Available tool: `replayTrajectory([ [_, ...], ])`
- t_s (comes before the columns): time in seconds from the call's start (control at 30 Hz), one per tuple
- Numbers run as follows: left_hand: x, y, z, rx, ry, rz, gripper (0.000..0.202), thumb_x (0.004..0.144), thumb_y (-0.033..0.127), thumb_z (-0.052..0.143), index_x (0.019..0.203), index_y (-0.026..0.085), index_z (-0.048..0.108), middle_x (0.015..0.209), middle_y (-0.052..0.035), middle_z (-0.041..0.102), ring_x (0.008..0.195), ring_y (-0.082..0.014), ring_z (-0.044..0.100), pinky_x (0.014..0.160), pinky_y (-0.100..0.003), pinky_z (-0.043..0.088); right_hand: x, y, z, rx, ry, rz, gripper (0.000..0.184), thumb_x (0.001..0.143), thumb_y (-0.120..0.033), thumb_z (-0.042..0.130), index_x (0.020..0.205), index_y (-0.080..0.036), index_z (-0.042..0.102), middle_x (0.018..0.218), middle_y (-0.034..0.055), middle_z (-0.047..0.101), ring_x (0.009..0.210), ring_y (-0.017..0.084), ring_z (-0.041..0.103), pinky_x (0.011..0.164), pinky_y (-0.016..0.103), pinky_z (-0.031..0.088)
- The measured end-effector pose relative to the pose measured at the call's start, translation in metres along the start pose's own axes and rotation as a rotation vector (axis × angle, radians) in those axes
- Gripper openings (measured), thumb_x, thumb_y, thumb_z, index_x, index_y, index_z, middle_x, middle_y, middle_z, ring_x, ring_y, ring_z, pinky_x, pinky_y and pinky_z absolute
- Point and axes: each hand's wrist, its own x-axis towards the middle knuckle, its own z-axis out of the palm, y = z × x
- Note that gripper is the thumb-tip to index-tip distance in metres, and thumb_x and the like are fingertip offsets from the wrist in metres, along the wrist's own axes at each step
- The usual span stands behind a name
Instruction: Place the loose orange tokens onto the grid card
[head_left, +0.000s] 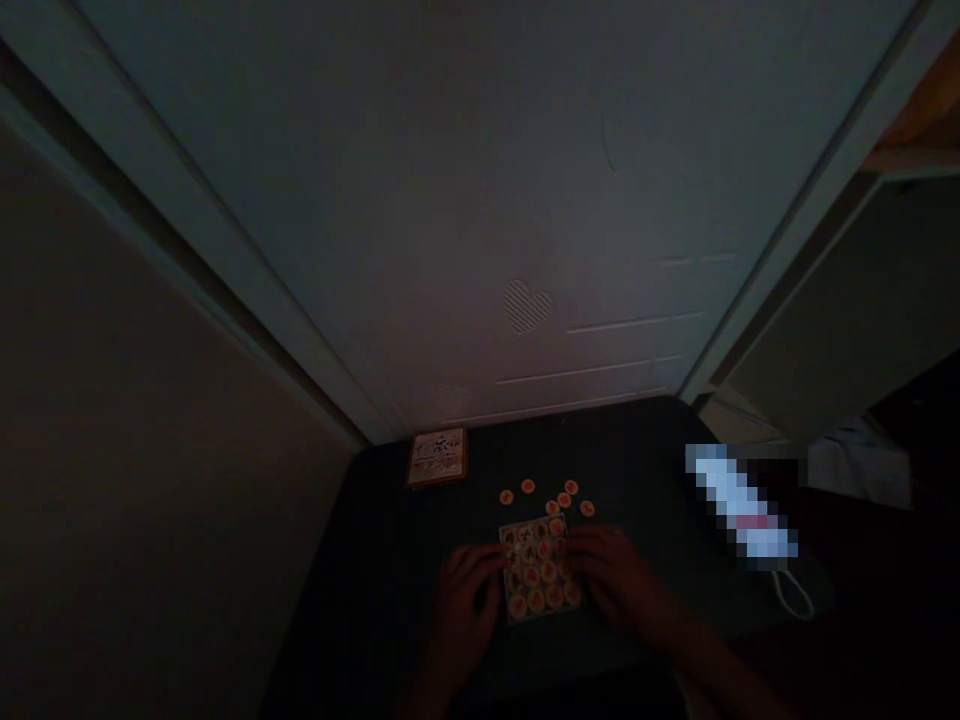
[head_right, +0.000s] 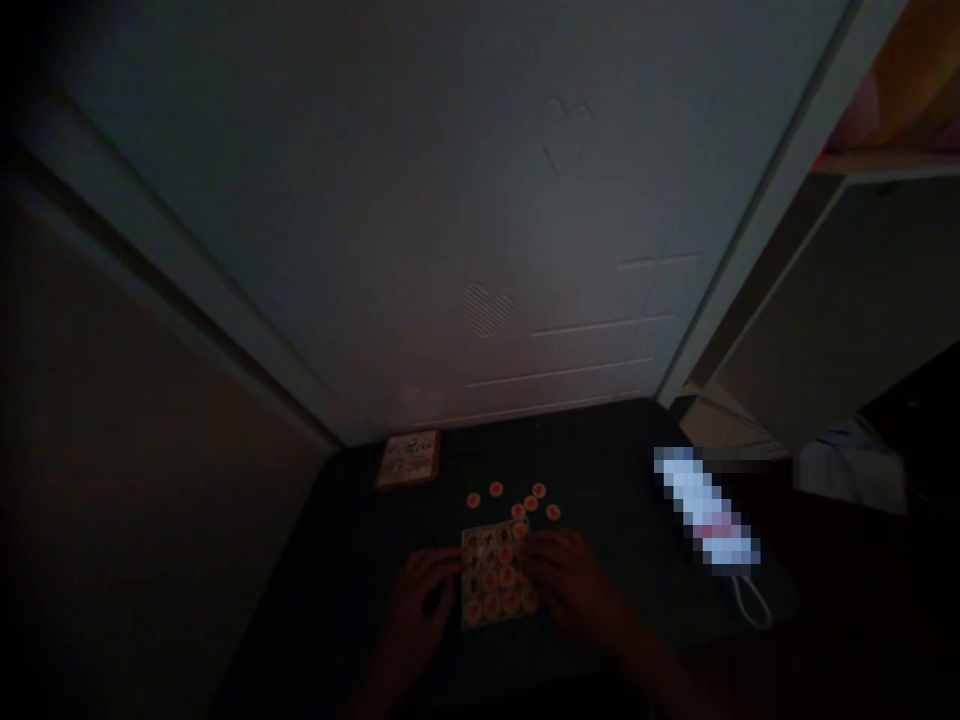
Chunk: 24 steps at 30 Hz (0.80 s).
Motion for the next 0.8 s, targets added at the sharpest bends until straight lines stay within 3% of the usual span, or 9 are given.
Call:
replayTrajectory([
  [0.3,0.003,-0.046,0.0,0.113,0.099,-0.004,0.025,0.095,0.021,0.052,0.102,0.028,0.075,0.11,-0.0058,0.076,0.105,-0.0269,0.069,0.093,-0.049,0.056,-0.027,0.053,0.009,-0.079,0.296,0.242,0.038,0.095,-0.017,0.051,0.129,-0.025,0.065,0.124,0.0123,0.068,0.114,0.03,0.065,0.096,0.052,0.055],
  [0.8,0.002,-0.049,0.005,0.158,0.088,-0.025,0.022,0.094,0.02,0.054,0.1,0.026,0.074,0.109,-0.0058,0.076,0.104,-0.0272,0.069,0.093,-0.048,0.055,-0.029,0.058,0.015,-0.145,0.269,0.324,0.025,0.096,-0.023,0.054,0.116,-0.023,0.069,0.112,0.0107,0.072,0.103,0.028,0.066,0.092,0.048,0.054],
])
